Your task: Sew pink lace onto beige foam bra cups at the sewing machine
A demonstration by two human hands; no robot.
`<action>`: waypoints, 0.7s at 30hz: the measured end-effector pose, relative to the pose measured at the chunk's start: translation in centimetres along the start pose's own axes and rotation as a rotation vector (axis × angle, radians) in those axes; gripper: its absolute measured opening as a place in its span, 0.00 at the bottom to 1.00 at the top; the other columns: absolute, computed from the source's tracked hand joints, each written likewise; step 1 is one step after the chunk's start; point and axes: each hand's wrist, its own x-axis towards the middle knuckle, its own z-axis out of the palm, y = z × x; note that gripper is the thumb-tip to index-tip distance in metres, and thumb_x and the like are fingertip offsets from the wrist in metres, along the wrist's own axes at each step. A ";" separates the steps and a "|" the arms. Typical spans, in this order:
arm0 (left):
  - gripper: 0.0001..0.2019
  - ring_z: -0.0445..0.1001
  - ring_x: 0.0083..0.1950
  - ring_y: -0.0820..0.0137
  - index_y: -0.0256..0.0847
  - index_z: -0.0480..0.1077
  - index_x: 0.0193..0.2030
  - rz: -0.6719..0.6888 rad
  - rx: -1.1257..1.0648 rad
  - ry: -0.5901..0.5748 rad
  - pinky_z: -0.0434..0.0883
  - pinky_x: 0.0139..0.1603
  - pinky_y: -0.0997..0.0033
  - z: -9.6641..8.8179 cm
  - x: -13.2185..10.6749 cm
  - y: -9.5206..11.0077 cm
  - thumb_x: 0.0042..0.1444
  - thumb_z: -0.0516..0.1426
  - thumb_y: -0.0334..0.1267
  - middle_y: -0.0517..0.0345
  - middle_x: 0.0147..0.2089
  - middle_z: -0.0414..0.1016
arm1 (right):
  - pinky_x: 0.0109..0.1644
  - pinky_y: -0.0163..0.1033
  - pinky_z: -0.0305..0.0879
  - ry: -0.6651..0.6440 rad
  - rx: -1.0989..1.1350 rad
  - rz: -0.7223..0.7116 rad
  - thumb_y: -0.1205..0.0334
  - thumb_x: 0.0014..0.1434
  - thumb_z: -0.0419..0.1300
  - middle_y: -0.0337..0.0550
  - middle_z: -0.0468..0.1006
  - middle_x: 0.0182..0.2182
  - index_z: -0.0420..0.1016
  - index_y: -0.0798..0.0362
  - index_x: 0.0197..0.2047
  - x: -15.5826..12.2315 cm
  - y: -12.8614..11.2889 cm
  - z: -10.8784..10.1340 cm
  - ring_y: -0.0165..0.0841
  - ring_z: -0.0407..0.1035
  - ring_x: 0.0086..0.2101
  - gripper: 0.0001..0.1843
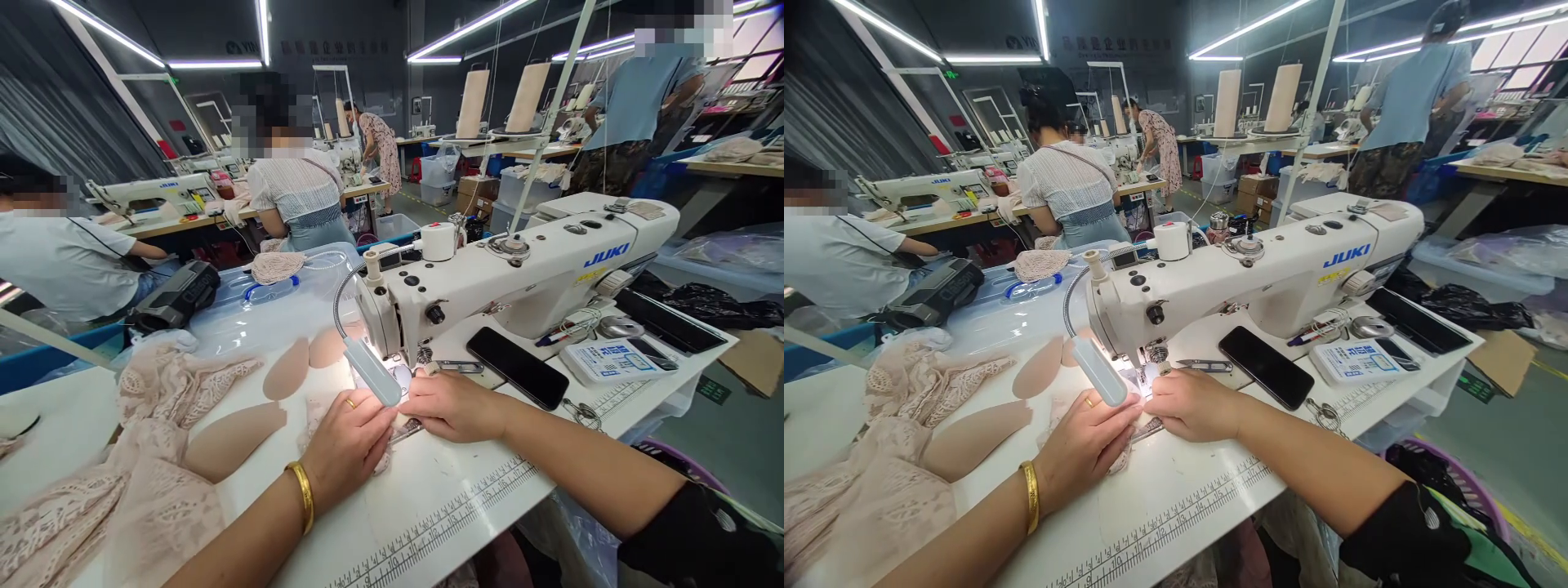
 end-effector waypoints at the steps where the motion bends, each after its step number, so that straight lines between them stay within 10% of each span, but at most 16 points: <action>1: 0.13 0.74 0.49 0.59 0.41 0.74 0.53 0.007 -0.005 0.009 0.69 0.50 0.57 0.0 0.1 -0.1 0.69 0.50 0.31 0.49 0.47 0.80 | 0.34 0.38 0.51 -0.002 -0.004 0.004 0.71 0.63 0.54 0.41 0.69 0.31 0.78 0.51 0.42 0.0 0.0 0.1 0.34 0.59 0.32 0.12; 21: 0.12 0.74 0.50 0.57 0.42 0.75 0.38 -0.074 -0.008 -0.007 0.66 0.55 0.52 0.3 1.9 -1.9 0.65 0.51 0.29 0.51 0.38 0.78 | 0.35 0.38 0.51 0.058 -0.036 0.138 0.75 0.58 0.55 0.39 0.70 0.30 0.74 0.51 0.38 0.7 0.4 0.9 0.34 0.59 0.34 0.11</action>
